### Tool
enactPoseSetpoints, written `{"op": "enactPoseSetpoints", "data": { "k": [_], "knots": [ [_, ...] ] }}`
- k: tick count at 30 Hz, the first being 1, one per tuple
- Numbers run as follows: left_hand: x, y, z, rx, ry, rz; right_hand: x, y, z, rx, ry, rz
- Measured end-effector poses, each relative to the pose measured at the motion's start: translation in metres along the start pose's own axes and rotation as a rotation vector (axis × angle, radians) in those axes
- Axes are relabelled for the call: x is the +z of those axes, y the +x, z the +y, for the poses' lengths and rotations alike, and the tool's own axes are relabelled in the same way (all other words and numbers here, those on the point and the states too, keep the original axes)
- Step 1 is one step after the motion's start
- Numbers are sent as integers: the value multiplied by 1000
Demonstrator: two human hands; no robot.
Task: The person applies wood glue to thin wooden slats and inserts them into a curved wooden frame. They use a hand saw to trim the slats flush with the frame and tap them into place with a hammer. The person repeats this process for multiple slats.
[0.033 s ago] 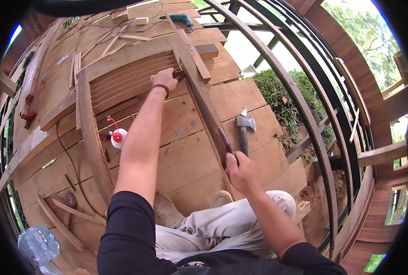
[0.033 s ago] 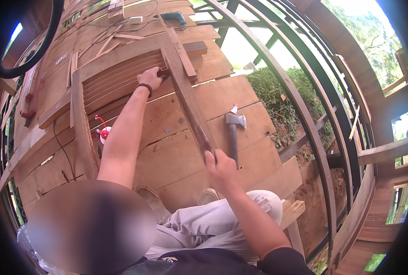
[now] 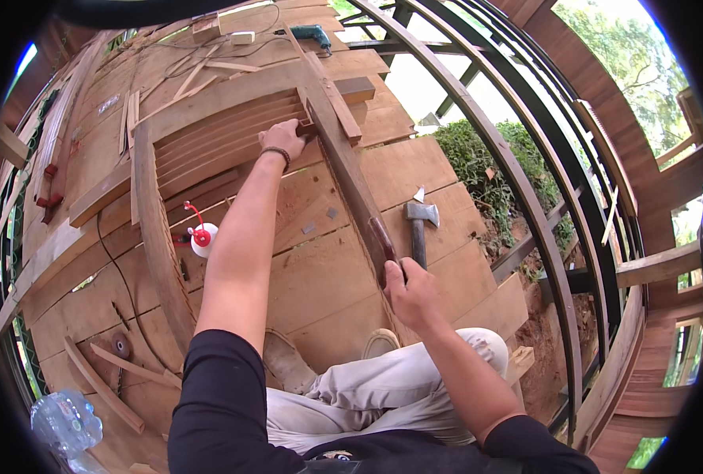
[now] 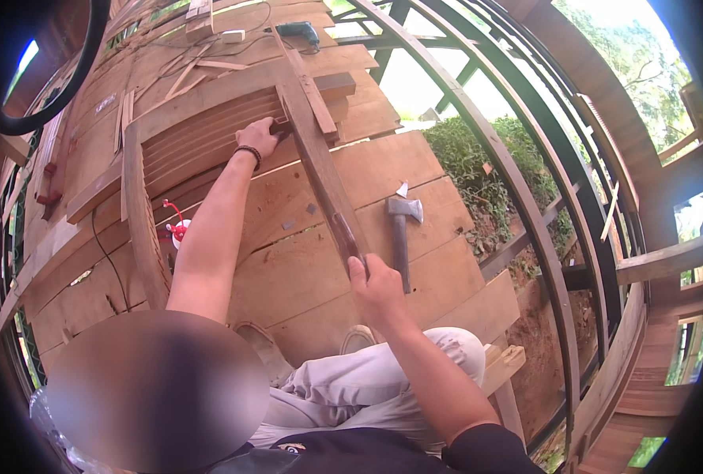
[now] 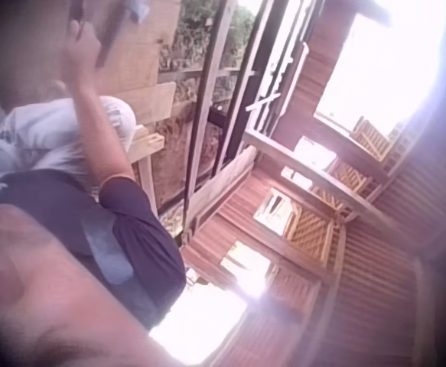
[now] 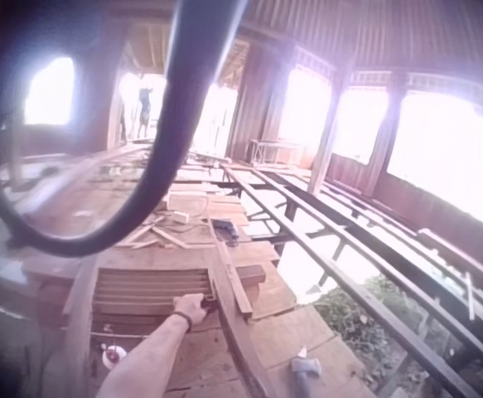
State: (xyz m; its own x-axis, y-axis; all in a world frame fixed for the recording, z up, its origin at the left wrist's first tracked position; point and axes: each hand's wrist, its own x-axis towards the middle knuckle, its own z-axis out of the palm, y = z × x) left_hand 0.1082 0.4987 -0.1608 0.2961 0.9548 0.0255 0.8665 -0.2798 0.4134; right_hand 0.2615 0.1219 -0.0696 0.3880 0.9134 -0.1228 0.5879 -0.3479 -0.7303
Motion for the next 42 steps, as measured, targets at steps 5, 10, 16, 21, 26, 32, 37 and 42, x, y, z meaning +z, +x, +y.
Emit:
{"op": "enactPoseSetpoints", "data": {
  "k": [5, 10, 16, 21, 26, 32, 37, 42],
  "knots": [
    [5, 0, 3, -37, 35, 22, -16, -35, 24, 28, 5, -19],
    [6, 2, 2, -8, 8, -37, 1, -7, 8, -43, -11, 35],
    [-9, -11, 9, -15, 23, 33, -12, -32, 23, -16, 5, 22],
    [-22, -5, 5, 6, -36, 32, 6, 6, 2, -67, 15, 87],
    [-17, -19, 16, 2, -58, 63, -32, -31, 11, 42, 274, 111],
    [-26, -20, 18, -16, -44, 12, -104, -44, 16, -67, 516, 311],
    [-10, -13, 8, -12, -12, 6, -132, -47, 59, -92, 418, 363],
    [-15, -13, 9, -23, 21, -32, -132, -37, 71, -3, 586, 388]
  ]
}}
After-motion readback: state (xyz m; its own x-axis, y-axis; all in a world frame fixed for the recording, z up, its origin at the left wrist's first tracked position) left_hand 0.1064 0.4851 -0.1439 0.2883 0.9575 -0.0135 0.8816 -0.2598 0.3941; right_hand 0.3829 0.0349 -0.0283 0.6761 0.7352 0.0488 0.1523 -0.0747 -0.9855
